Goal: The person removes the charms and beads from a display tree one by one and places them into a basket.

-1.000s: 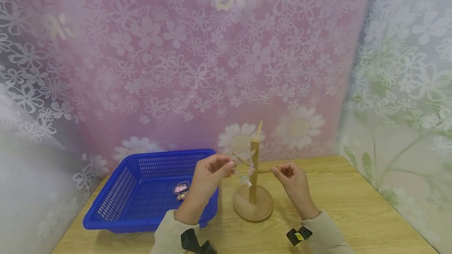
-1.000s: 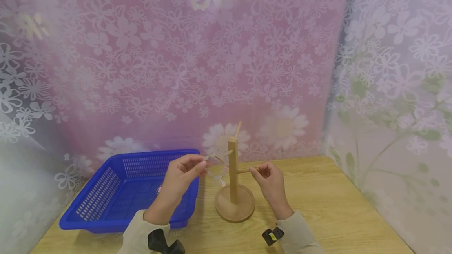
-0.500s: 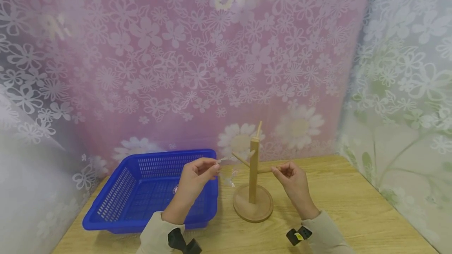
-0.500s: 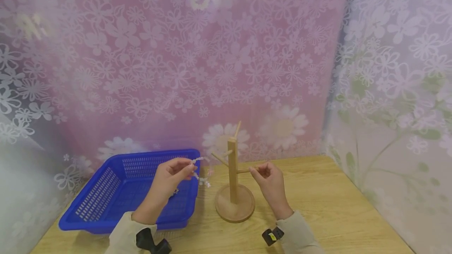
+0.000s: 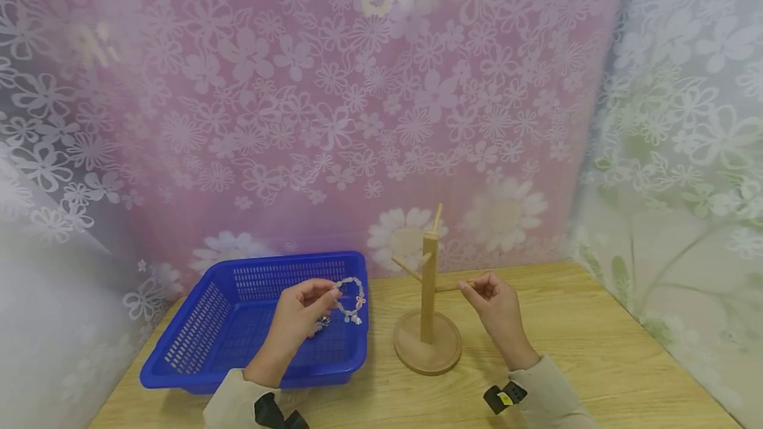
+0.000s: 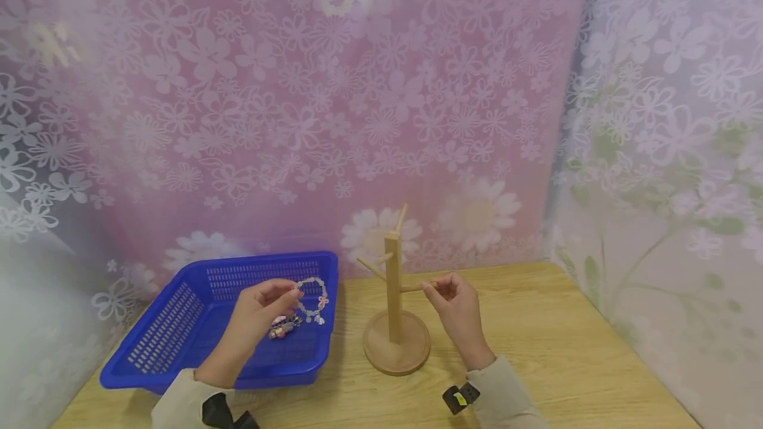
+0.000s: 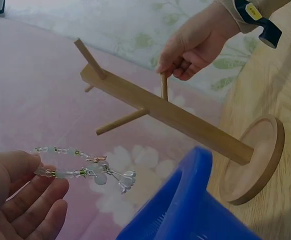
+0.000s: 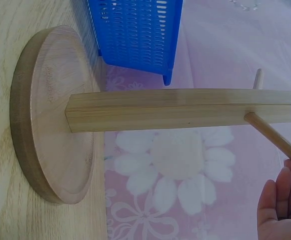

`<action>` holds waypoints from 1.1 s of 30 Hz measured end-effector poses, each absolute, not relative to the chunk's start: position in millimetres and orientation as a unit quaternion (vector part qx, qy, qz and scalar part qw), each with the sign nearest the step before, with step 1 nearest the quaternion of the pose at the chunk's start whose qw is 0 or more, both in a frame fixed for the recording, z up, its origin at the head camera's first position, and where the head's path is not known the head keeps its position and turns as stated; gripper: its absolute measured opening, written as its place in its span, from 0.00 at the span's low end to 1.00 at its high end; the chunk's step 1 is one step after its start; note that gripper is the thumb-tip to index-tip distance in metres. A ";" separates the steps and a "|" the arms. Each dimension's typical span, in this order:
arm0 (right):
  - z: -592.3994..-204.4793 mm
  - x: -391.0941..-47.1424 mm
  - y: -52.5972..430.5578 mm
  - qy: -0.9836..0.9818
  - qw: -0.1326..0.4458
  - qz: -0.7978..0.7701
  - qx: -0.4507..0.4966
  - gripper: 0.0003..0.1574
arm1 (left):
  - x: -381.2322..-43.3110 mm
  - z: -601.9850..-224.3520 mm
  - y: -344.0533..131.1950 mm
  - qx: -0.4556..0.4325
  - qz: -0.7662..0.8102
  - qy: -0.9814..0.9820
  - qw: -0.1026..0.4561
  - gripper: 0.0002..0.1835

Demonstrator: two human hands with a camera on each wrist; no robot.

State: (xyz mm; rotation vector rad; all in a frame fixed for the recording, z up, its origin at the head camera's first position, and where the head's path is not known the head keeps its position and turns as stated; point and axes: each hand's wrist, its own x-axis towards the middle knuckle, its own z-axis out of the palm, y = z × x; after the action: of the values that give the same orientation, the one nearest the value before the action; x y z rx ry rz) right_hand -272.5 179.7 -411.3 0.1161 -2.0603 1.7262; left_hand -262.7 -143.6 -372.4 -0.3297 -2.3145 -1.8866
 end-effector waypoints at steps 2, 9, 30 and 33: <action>-411.2 -272.3 179.5 -0.747 0.226 0.624 0.043 0.16 | -264.8 -373.8 -149.2 -0.099 -0.622 -0.774 0.067 0.11; -412.3 -272.5 177.9 -0.746 0.232 0.622 0.047 0.15 | -272.0 -377.7 -168.0 -0.091 -0.614 -0.781 0.070 0.13; -413.4 -273.3 180.6 -0.753 0.228 0.616 0.035 0.15 | -300.0 -379.8 -205.8 -0.063 -0.567 -0.821 0.031 0.13; -413.1 -273.7 180.8 -0.756 0.228 0.612 0.035 0.15 | -305.4 -379.9 -211.2 -0.062 -0.553 -0.830 0.026 0.14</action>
State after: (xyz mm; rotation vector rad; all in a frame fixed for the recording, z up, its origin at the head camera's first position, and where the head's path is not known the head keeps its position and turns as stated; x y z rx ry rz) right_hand -273.7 180.8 -413.1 0.0965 -2.0828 1.6866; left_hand -305.4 -211.2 -379.9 -0.1910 -2.5668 -1.7096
